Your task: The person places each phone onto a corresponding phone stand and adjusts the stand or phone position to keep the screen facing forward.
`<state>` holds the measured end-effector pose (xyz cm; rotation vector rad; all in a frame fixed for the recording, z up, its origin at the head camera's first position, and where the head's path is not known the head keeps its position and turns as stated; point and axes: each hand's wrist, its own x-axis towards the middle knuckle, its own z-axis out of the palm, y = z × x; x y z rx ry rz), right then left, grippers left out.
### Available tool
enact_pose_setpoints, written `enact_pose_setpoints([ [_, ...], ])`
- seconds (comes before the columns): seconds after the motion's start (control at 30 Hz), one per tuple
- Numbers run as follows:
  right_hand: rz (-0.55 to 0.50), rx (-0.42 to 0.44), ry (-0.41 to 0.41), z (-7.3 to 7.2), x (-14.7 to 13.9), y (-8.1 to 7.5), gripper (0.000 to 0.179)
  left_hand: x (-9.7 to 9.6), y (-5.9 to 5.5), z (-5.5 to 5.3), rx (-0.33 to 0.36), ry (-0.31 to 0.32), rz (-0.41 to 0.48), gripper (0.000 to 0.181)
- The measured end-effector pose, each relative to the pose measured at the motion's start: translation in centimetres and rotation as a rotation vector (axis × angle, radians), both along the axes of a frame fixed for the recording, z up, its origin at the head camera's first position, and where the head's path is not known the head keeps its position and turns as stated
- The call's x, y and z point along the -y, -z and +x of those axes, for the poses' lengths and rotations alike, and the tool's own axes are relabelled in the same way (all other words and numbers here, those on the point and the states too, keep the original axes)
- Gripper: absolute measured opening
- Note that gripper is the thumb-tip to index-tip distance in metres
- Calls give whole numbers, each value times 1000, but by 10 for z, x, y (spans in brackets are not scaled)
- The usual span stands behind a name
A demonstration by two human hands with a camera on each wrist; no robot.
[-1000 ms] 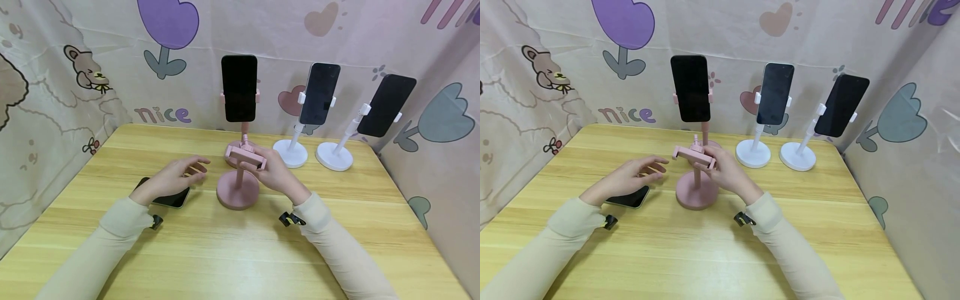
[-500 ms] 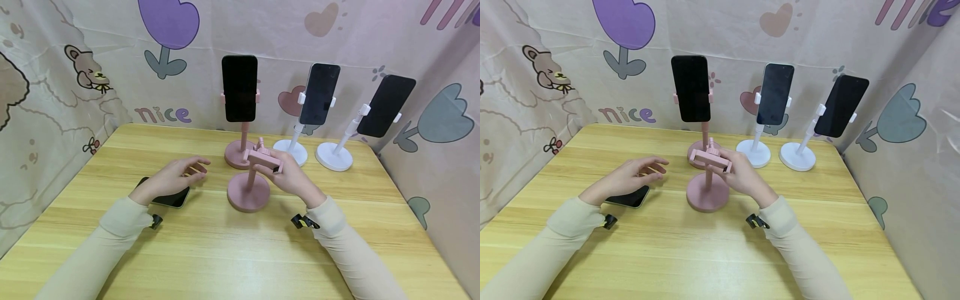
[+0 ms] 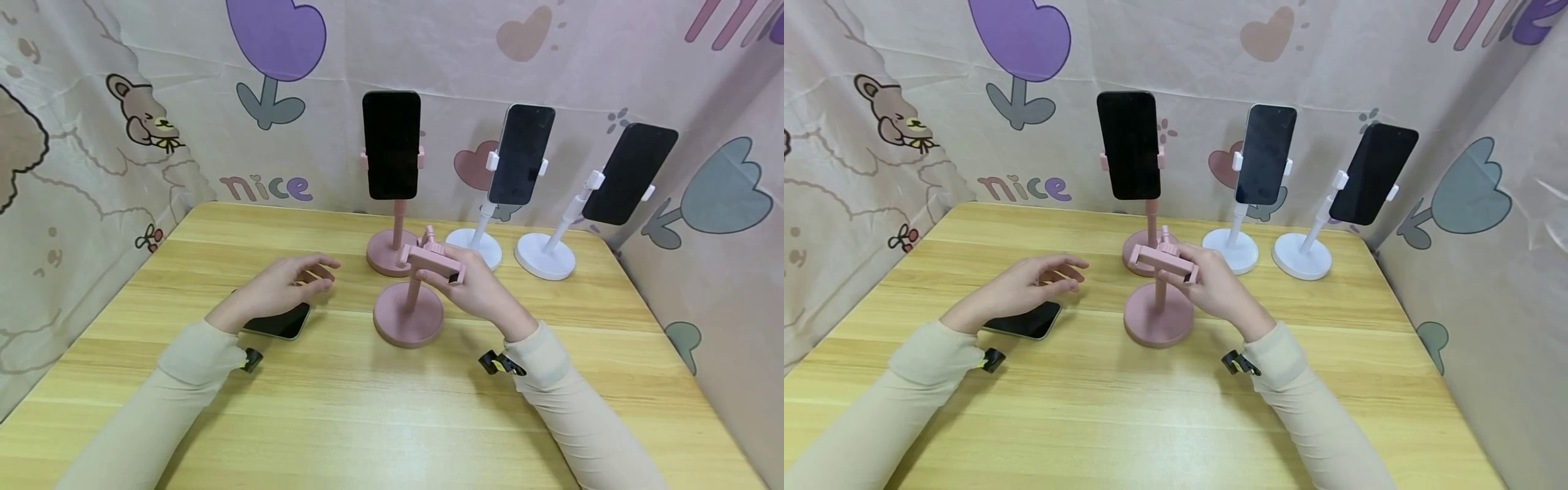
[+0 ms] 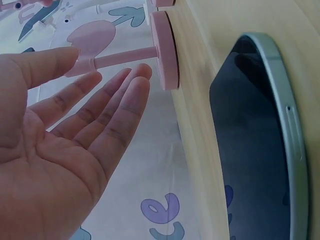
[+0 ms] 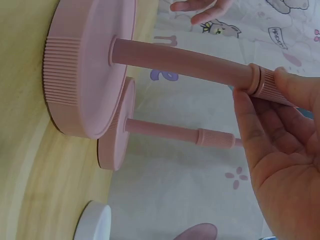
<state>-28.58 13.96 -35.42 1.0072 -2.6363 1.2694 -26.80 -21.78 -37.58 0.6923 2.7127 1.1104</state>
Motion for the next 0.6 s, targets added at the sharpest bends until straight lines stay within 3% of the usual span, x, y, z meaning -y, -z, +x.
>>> enact_pose_setpoints([
  [0.2,102,44,32,2,-3,-7,21,11,-9,0,8,-21,26,38],
  [0.3,148,73,9,4,-7,-12,24,20,-16,0,11,-36,40,38],
  [0.47,233,113,-94,11,-11,-17,21,30,-26,1,13,-69,40,40],
  [0.6,381,169,-223,22,-8,-16,15,35,-30,1,26,-101,14,41],
])
